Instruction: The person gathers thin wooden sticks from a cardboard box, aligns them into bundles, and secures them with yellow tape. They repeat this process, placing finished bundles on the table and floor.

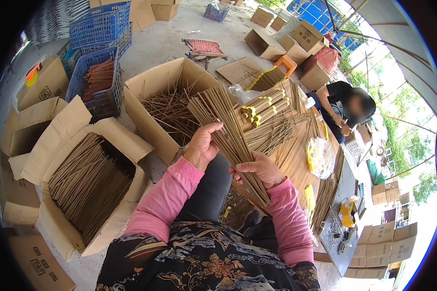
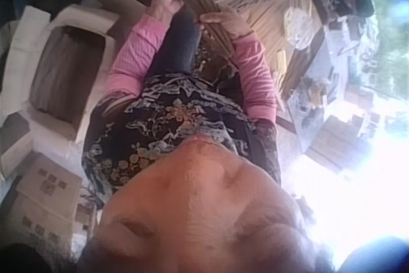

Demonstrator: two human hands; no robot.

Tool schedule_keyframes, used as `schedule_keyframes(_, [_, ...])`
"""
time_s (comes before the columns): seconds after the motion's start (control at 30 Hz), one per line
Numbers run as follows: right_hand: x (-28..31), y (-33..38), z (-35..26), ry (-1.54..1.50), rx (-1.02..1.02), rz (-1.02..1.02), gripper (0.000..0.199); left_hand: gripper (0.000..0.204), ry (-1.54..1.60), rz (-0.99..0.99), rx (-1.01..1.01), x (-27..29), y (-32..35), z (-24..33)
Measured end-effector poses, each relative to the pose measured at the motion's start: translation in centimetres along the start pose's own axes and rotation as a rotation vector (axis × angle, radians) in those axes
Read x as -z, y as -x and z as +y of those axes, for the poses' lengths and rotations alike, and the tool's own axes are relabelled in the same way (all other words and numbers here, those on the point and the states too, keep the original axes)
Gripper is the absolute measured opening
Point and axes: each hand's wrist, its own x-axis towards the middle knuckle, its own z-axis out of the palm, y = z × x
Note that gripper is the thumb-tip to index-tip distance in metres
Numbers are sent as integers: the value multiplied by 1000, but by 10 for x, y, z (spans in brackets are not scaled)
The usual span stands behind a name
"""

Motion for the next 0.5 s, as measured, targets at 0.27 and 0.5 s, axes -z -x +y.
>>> schedule_keyframes(0.27, [3, -1, 2, -22, 22, -28, 30, 23, 122, -18, -10, -6, 4, 1])
schedule_keyframes(0.5, [2, 5, 4, -20, 25, -55, 35, 22, 217, 15, -74, 18, -18, 11])
